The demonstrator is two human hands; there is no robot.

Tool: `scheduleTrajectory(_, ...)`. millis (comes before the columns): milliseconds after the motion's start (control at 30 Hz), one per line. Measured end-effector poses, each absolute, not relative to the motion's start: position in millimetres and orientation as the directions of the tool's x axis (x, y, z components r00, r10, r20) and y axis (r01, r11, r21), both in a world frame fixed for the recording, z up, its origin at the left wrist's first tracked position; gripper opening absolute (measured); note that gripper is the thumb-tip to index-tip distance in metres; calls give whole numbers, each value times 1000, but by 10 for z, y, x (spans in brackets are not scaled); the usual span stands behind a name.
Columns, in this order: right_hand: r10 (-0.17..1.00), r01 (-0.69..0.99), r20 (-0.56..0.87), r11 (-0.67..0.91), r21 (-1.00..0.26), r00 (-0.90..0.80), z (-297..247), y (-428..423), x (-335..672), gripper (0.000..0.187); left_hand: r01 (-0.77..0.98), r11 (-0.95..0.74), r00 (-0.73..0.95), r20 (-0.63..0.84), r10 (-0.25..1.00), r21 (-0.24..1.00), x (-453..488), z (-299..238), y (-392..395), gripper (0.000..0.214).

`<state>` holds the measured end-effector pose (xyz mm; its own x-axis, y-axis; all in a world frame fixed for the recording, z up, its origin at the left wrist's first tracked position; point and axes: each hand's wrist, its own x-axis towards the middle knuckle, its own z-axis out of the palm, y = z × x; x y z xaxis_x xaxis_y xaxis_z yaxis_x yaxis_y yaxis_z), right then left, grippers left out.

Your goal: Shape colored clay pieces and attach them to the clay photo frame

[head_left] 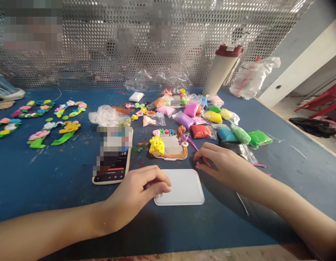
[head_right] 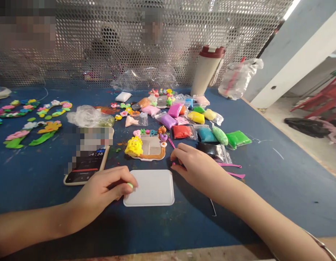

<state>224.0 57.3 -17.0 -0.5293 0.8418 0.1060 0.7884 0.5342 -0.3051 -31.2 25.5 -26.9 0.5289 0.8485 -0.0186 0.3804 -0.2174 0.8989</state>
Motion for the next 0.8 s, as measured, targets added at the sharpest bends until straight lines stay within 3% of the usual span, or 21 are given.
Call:
scheduleTrajectory(100, 838, 775, 59, 526, -351, -542, -135, 598, 2297, 13, 377, -245, 477, 39, 878, 893, -294, -280, 258, 7)
scheduleTrajectory(267, 812, 690, 256, 581, -431, -524, -62, 541, 2278, 27, 399, -209, 448, 8, 894, 893, -293, -272, 259, 7)
scheduleTrajectory(333, 804, 644, 278, 590, -487, -526, -60, 484, 2220, 30, 401, -216, 471, 2, 882, 890, -305, -265, 262, 21)
scheduleTrajectory(433, 829, 628, 201, 533, -567, -522, -110, 374, 2100, 24, 399, -307, 517, 65, 854, 864, -313, -267, 269, 32)
scheduleTrajectory(567, 807, 593, 199, 553, -586, -556, -230, 255, 1960, 10, 413, -383, 521, 131, 843, 826, -298, -288, 270, 6)
scheduleTrajectory(667, 743, 546, 243, 637, -544, -624, -285, 228, 1913, 12, 408, -383, 517, 137, 845, 828, -284, -295, 266, 7)
scheduleTrajectory(800, 767, 595, 145, 588, -547, -625, -275, 237, 1918, 11, 429, -350, 503, 102, 858, 833, -283, -283, 269, 4)
